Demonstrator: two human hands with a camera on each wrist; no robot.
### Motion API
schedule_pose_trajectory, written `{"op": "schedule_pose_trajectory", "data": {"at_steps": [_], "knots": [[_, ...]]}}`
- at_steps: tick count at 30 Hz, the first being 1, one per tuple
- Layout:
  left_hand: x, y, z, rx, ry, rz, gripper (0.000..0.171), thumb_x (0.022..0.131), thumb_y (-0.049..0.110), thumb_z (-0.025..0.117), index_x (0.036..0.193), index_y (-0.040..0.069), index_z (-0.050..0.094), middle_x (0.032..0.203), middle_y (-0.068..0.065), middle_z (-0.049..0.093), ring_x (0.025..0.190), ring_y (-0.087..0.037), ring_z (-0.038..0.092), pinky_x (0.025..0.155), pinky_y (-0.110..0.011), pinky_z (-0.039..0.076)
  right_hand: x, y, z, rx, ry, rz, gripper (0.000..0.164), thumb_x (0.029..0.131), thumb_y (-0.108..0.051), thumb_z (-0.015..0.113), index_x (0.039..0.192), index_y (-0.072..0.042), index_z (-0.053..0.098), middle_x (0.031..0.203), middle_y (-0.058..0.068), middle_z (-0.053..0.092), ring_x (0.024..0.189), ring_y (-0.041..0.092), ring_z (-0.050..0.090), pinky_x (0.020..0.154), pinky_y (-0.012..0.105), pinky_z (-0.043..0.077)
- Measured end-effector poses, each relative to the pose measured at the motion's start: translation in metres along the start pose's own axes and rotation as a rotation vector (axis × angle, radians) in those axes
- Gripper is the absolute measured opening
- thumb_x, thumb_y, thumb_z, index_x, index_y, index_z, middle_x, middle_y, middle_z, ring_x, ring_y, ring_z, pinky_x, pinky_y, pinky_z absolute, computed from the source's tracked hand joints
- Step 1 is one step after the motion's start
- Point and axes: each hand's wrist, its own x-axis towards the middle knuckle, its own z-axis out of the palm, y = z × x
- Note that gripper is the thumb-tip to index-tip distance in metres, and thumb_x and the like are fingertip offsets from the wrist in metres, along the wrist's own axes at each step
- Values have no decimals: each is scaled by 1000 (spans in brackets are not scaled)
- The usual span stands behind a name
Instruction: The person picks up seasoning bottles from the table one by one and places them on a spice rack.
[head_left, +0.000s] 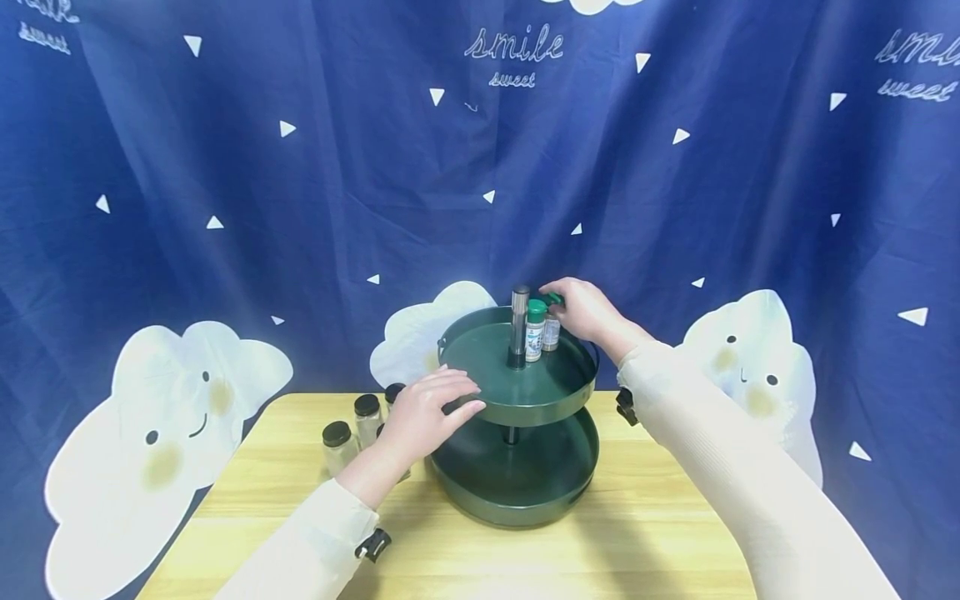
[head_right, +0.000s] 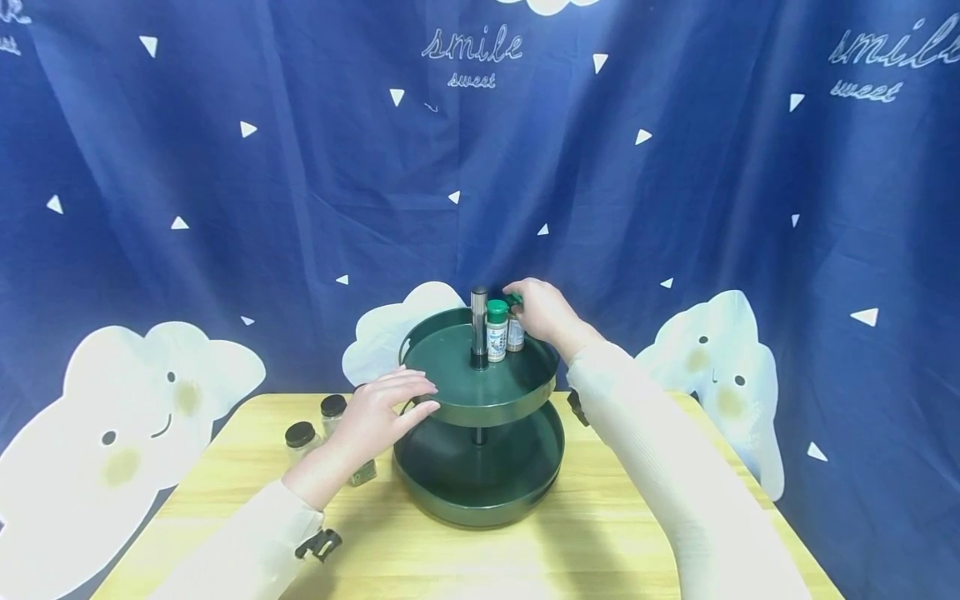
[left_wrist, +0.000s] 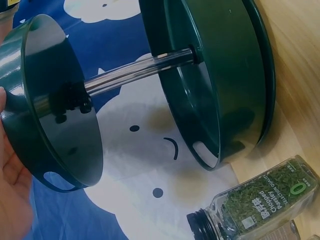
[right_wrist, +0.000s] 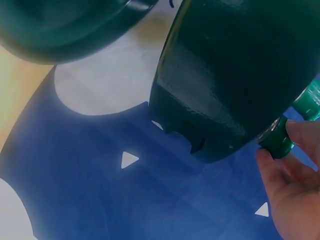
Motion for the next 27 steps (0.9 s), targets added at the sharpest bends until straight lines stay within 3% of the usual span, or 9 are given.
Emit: {"op": "schedule_pose_trajectory", "data": {"at_steps": [9,27], "knots": [[0,-1,0,-1,6,7,26,88,33,78,107,15,78,109,3,75,115,-18,66,109,-41,46,-1,-1,-1,12,2,9,34,96,0,57,129,3,64,129,21,62,121,36,57,108,50,45],[-1,0,0,0,2,-2,27,89,35,77,108,16,78,111,2,75,116,-17,65,112,-35,43,-6,2,-7,24,-1,-8,33,96,-3,59,129,2,64,130,21,62,121,36,58,107,50,46]]}}
